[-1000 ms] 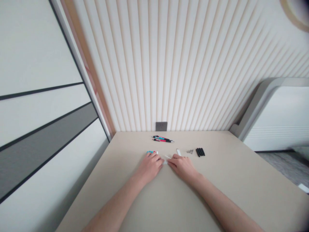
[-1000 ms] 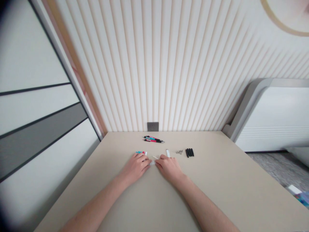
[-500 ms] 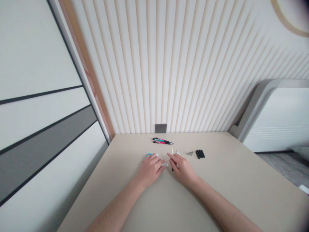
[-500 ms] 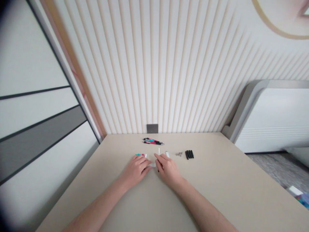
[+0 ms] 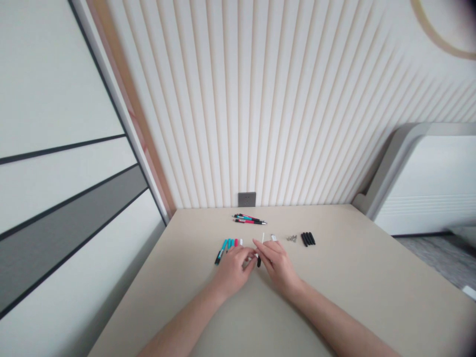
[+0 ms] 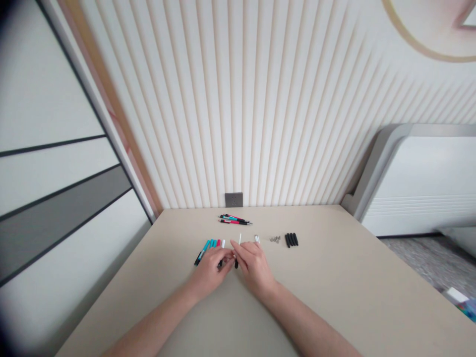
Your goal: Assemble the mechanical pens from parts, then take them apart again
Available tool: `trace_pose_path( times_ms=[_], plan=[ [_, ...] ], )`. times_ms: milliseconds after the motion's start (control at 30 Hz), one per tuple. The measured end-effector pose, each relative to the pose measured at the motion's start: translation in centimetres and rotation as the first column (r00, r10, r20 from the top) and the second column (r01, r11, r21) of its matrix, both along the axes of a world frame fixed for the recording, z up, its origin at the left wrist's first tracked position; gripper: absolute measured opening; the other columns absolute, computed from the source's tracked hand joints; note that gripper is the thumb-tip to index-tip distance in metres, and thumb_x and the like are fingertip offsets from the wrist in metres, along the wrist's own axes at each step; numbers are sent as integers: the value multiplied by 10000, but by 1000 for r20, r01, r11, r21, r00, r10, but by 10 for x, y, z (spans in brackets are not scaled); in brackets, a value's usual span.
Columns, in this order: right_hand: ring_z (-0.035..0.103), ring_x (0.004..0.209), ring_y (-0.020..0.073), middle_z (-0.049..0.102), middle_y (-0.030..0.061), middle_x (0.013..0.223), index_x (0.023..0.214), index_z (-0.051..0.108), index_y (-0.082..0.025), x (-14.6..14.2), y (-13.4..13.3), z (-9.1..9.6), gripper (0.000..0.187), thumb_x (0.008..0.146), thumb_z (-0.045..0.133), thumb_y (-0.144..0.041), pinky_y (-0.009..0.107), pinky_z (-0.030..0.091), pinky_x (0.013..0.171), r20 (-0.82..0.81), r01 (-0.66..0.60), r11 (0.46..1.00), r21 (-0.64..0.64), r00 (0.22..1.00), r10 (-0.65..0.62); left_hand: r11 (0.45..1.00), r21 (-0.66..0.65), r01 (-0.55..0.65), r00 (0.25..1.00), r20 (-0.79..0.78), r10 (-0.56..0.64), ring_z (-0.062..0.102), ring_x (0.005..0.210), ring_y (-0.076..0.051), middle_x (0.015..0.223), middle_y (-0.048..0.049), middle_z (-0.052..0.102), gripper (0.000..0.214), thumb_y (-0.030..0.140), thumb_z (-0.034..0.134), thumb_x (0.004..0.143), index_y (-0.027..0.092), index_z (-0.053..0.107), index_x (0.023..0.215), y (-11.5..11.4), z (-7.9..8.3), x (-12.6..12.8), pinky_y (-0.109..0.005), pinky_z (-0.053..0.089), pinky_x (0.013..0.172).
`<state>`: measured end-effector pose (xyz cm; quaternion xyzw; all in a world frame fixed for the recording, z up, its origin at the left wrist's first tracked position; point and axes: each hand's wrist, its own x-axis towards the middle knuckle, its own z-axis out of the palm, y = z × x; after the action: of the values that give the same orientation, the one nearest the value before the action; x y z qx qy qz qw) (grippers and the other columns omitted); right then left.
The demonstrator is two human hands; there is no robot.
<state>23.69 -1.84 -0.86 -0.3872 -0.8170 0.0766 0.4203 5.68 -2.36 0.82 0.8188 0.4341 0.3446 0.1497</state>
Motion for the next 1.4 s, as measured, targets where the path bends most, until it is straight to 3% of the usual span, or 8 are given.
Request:
trace_pose_path(
  times_ms=[300,467,633,967,1100,1233,1300,1400],
  plan=[
    [618,874,205,695,72,909,1316,573,-262,-1,-2,5,364,994,407,-226,367,465,789,-68,-12,1000,19,998,13,990,-143,9,973,229,24,647,747,-172,860,-8,699,239,244,657,852,219,593,1080,2,-6,5,-322,537,727],
    [626,927,202,702,73,964,1320,560,-250,5,-1,11,365,995,396,-210,380,479,847,-116,14,1000,12,993,-13,999,-2,-32,997,67,32,636,838,-194,872,-19,685,225,252,632,883,224,592,1102,3,-7,-1,-354,506,820],
    [639,982,210,709,88,1046,1242,611,-231,14,1,14,319,997,409,-258,381,493,890,-216,121,991,-59,967,-131,996,75,50,992,-121,-41,627,956,-202,1027,-43,691,282,225,535,940,251,565,1219,0,1,-3,-357,473,881],
    [667,992,216,721,100,1068,1176,638,-222,18,4,17,304,978,446,-351,371,531,872,-352,138,984,-116,921,-170,992,101,78,978,-203,-56,619,954,-200,988,-48,682,353,198,435,974,267,537,1304,1,5,-5,-353,468,883],
    [675,950,209,724,107,1040,1341,499,-203,24,5,22,418,976,430,-395,331,555,762,-415,215,958,-188,867,-276,990,114,81,978,-201,-57,619,952,-199,989,-47,684,357,198,432,972,273,540,1304,1,6,-6,-361,468,888],
    [686,882,202,745,86,941,1529,129,-161,38,12,26,737,942,492,-419,338,542,782,-421,325,921,-215,820,-388,989,125,78,980,-195,-52,619,959,-203,1006,-51,689,354,206,423,976,268,535,1307,1,5,-6,-372,466,894],
    [688,885,212,745,94,953,1507,226,-162,48,19,24,685,937,494,-430,322,543,736,-344,330,909,-255,847,-405,989,128,78,978,-205,-50,618,965,-203,1021,-52,690,350,207,421,978,268,535,1304,1,4,-6,-376,465,898],
    [675,960,225,719,102,1066,1183,629,-204,62,29,20,367,947,459,-428,314,539,733,-190,288,916,-279,919,-347,989,124,77,973,-227,-48,616,982,-207,1037,-52,692,354,202,424,978,263,526,1312,2,3,-7,-389,458,917]
  ],
)
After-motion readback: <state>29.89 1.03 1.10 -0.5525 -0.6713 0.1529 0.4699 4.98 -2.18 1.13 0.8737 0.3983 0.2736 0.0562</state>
